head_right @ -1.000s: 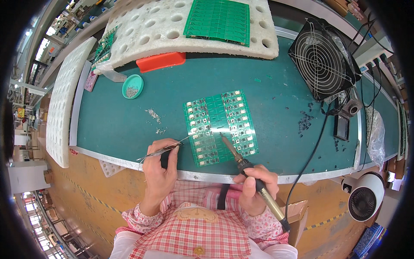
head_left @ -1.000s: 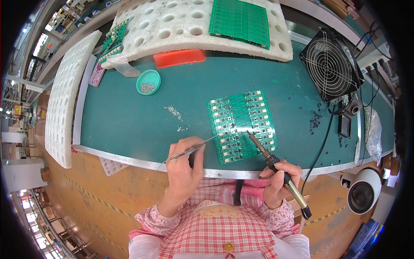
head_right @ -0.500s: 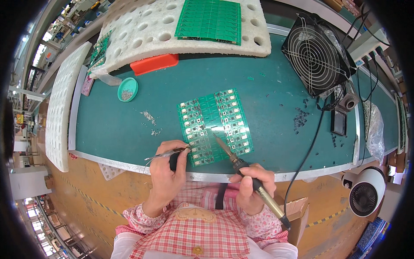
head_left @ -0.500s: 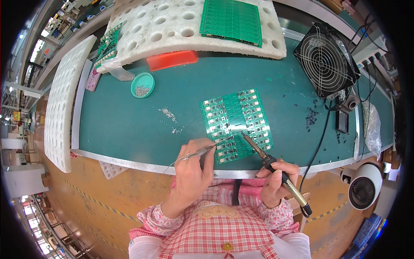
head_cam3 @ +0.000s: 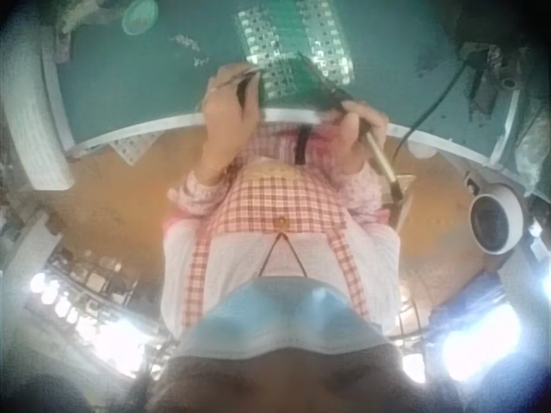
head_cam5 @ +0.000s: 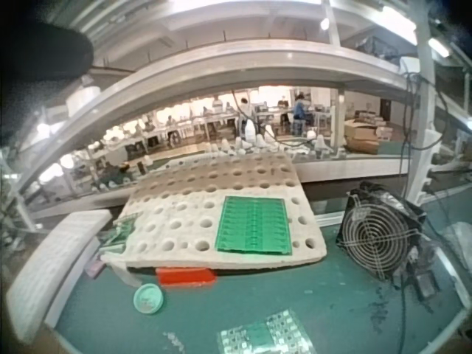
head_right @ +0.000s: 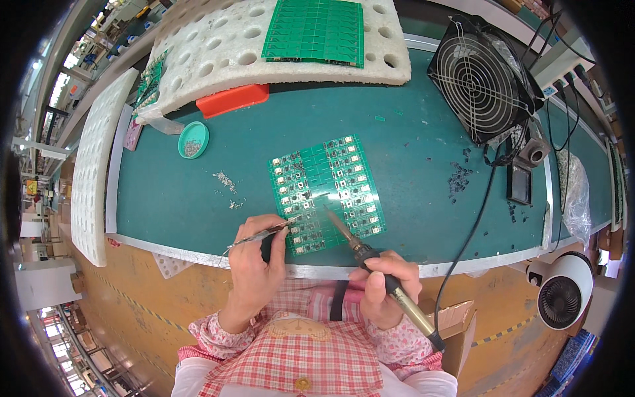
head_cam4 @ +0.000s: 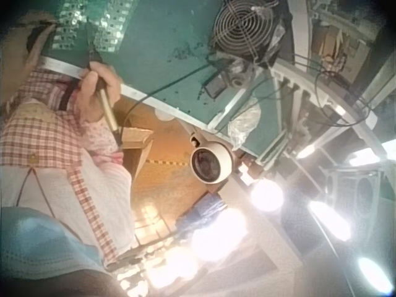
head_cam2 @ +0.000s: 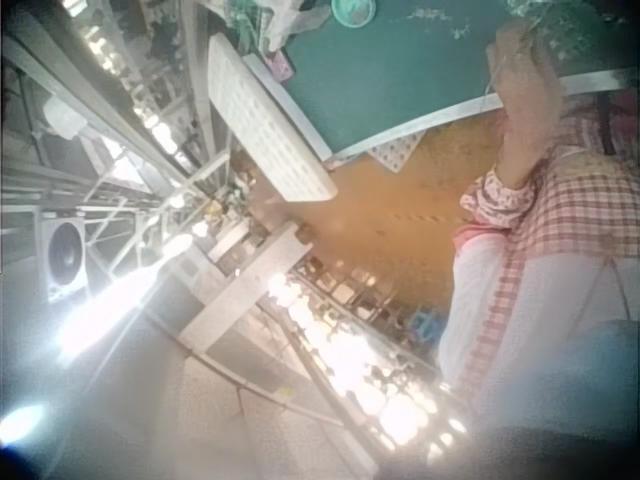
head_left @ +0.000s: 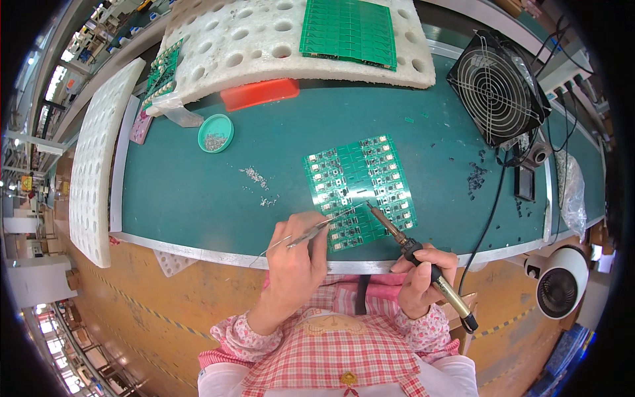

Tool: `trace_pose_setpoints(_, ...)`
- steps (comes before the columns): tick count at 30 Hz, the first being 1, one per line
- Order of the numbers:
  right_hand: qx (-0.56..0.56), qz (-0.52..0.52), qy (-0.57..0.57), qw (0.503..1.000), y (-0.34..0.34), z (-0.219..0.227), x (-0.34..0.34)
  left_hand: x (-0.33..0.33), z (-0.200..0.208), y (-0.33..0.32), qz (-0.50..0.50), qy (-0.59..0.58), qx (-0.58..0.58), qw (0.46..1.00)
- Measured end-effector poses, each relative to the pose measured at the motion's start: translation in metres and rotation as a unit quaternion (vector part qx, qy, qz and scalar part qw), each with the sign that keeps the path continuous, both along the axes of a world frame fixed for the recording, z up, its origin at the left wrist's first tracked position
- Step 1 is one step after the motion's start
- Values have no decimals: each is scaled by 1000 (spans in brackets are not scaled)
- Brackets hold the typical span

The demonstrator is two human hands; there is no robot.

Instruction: The person solders components onto a circuit board using a soldering iron, places the iron in a stand to handle components and solder wire with tweezers and by hand, and resumes soldering the board.

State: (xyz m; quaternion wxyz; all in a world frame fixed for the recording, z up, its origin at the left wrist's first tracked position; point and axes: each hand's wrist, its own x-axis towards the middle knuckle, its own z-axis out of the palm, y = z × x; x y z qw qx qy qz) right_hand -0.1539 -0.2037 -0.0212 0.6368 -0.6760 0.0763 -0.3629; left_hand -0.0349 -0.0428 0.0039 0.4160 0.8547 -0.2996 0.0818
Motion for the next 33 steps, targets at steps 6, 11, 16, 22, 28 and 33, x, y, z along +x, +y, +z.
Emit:
trace_pose_setpoints(6,-27,-11,-6,1000,0,1,3,1,-1,0,-5,-5,-1,1000)
trace_pose_setpoints(11,-13,-10,-14,1000,1,0,2,1,-1,1,-6,-2,-3,1000)
trace_pose_setpoints(16,-21,-7,-25,999,-1,-1,3,1,-1,0,-6,-2,1,1000)
trace_pose_setpoints(22,4,-6,-12,1000,3,1,4,1,0,0,-8,-10,6,1000)
trace_pose_setpoints(28,-7,3,-13,1000,2,-1,3,1,0,0,-7,-7,-1,1000)
trace_pose_setpoints(33,-4,-12,-22,1000,3,-1,5,2,-1,0,-5,-6,-2,1000)
